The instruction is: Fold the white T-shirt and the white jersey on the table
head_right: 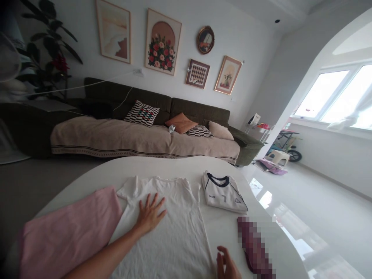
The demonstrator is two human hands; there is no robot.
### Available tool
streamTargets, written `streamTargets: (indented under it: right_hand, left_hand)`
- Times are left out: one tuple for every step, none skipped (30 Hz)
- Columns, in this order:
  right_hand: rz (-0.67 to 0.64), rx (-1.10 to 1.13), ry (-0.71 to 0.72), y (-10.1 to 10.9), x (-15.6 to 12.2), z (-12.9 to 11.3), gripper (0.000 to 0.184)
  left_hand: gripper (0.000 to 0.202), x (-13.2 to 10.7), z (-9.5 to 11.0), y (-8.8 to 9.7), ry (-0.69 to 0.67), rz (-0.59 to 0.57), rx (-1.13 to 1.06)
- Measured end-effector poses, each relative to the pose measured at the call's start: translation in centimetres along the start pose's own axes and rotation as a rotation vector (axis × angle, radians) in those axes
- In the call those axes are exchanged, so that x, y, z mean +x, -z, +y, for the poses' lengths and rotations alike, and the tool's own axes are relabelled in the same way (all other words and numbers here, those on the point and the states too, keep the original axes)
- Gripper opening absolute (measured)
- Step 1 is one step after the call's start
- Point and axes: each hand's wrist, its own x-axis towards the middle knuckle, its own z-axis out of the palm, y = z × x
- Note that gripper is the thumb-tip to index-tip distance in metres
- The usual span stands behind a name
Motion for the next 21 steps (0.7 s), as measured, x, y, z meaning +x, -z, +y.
streamTargets:
  right_hand:
    - [-0.060, -0.002, 0.011, -0.4, 2.2, -0.7, 0.032]
    - [-0.090, -0.007, 0.038, -1.0, 4.6, -1.7, 0.033]
    - [-0.106, -0.029, 0.058, -2.0, 7.2, -2.8, 0.035]
    - [-0.134, -0.081, 0.075, -3.1, 9.7, -3.9, 0.036]
    - [-0.158, -0.090, 0.092, -4.5, 12.0, -5.0, 0.035]
    - [-0.172, -0.098, 0.098, -5.9, 14.1, -5.9, 0.036]
    - [-0.179, -0.114, 0.090, -7.2, 15.8, -6.6, 0.037]
    - [-0.182, -0.122, 0.078, -8.5, 17.1, -7.1, 0.039]
    - [-0.184, -0.135, 0.062, -9.5, 18.1, -7.3, 0.041]
    - [-0.189, -0.146, 0.046, -10.4, 18.7, -7.3, 0.043]
    - [-0.200, -0.156, 0.035, -11.0, 19.1, -7.2, 0.043]
    - [-0.215, -0.162, 0.029, -11.5, 19.3, -7.0, 0.043]
    - [-0.235, -0.167, 0.027, -11.8, 19.4, -6.7, 0.040]
    - [-0.257, -0.170, 0.027, -12.0, 19.4, -6.5, 0.038]
    - [-0.278, -0.172, 0.028, -12.1, 19.4, -6.4, 0.035]
    - [-0.298, -0.172, 0.029, -12.2, 19.5, -6.3, 0.034]
    - [-0.319, -0.170, 0.028, -12.3, 19.5, -6.2, 0.035]
    - [-0.341, -0.165, 0.026, -12.3, 19.5, -6.3, 0.038]
    - [-0.365, -0.158, 0.023, -12.4, 19.6, -6.3, 0.042]
    - [-0.389, -0.149, 0.020, -12.5, 19.6, -6.5, 0.044]
    - [-0.413, -0.141, 0.018, -12.5, 19.6, -6.6, 0.043]
  left_hand:
    - [0.046, -0.1, 0.1, 0.1, -0.010, 0.014, -0.003]
    - [0.047, -0.1, 0.1, 0.2, -0.011, 0.015, -0.005]
    - [0.047, 0.0, 0.2, 0.3, -0.013, 0.009, -0.009]
    - [0.047, 0.1, 0.3, 0.4, -0.010, 0.003, -0.013]
    - [0.047, 0.2, 0.3, 0.5, -0.005, -0.005, -0.016]
    - [0.048, 0.3, 0.3, 0.5, -0.001, -0.015, -0.017]
    - [0.048, 0.3, 0.3, 0.5, 0.000, -0.025, -0.016]
    - [0.048, 0.4, 0.2, 0.5, -0.001, -0.035, -0.013]
    - [0.049, 0.4, 0.2, 0.5, -0.004, -0.045, -0.009]
    - [0.050, 0.4, 0.1, 0.4, -0.005, -0.053, -0.003]
    - [0.050, 0.4, 0.1, 0.4, -0.004, -0.059, 0.003]
    - [0.051, 0.4, 0.1, 0.4, -0.002, -0.062, 0.008]
    - [0.051, 0.4, 0.1, 0.3, 0.001, -0.063, 0.011]
    - [0.051, 0.4, 0.1, 0.3, 0.005, -0.063, 0.011]
    - [0.051, 0.5, 0.2, 0.3, 0.010, -0.064, 0.010]
    - [0.051, 0.5, 0.2, 0.3, 0.016, -0.066, 0.008]
    - [0.051, 0.5, 0.3, 0.2, 0.020, -0.071, 0.005]
    - [0.052, 0.5, 0.3, 0.2, 0.022, -0.072, 0.004]
    - [0.052, 0.5, 0.3, 0.2, 0.022, -0.074, 0.003]
    - [0.052, 0.5, 0.3, 0.1, 0.025, -0.080, 0.002]
    - [0.053, 0.6, 0.3, 0.1, 0.027, -0.088, 0.001]
